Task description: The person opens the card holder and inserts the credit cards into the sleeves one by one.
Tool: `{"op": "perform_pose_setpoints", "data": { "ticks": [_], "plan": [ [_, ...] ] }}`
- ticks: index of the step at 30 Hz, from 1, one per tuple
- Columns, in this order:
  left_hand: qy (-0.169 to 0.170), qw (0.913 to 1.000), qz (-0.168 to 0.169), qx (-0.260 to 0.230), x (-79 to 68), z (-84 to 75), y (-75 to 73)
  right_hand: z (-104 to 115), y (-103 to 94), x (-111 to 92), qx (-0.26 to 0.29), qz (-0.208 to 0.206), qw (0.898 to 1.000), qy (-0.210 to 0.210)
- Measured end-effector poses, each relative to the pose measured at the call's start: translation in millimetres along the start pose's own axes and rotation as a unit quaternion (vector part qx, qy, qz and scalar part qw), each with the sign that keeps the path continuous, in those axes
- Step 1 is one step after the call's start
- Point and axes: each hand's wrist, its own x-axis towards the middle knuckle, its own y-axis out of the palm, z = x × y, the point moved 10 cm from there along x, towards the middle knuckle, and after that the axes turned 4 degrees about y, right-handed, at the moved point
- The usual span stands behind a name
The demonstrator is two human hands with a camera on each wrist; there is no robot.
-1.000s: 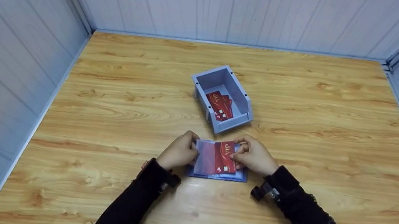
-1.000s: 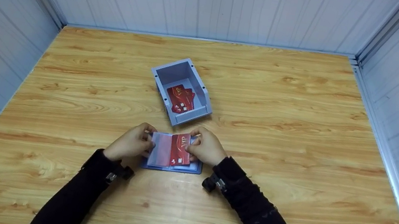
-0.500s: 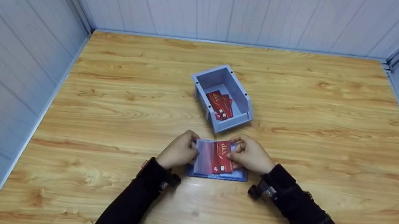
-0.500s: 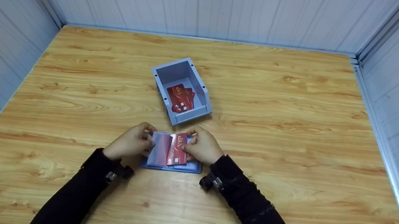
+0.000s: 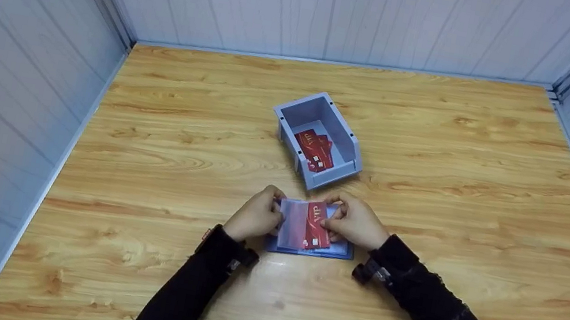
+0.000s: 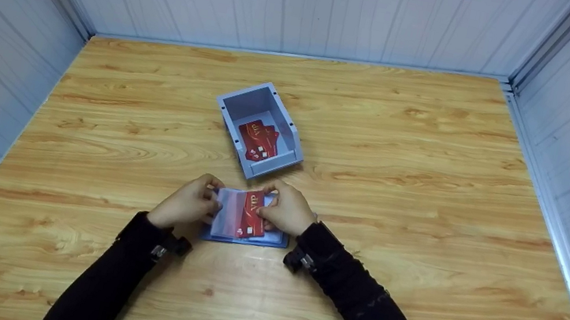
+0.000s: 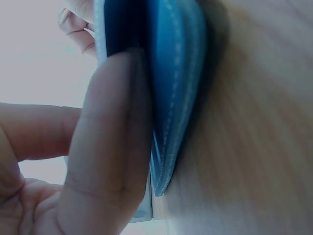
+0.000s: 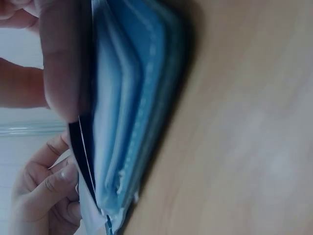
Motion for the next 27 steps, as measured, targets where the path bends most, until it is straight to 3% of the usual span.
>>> {"op": "perform_pose_setpoints", "data": {
  "ticks": [9, 20, 27],
  "plan": [
    [-0.003, 0.9999, 0.001, -0.016, -0.7, 1.4, 1.7, 5.1, 3.7, 0.7, 0.001, -0.007, 1.0, -0.01],
    [-0.003, 0.9997, 0.001, -0.026, -0.1, 0.6, 2.7, 6.1, 14.5, 3.4, 0.003, 0.008, 1.0, 0.006],
    [0.005, 0.9995, -0.002, -0.03, 1.6, 0.3, 2.1, 6.3, 10.4, 2.8, 0.009, -0.01, 1.0, 0.013]
  ]
}}
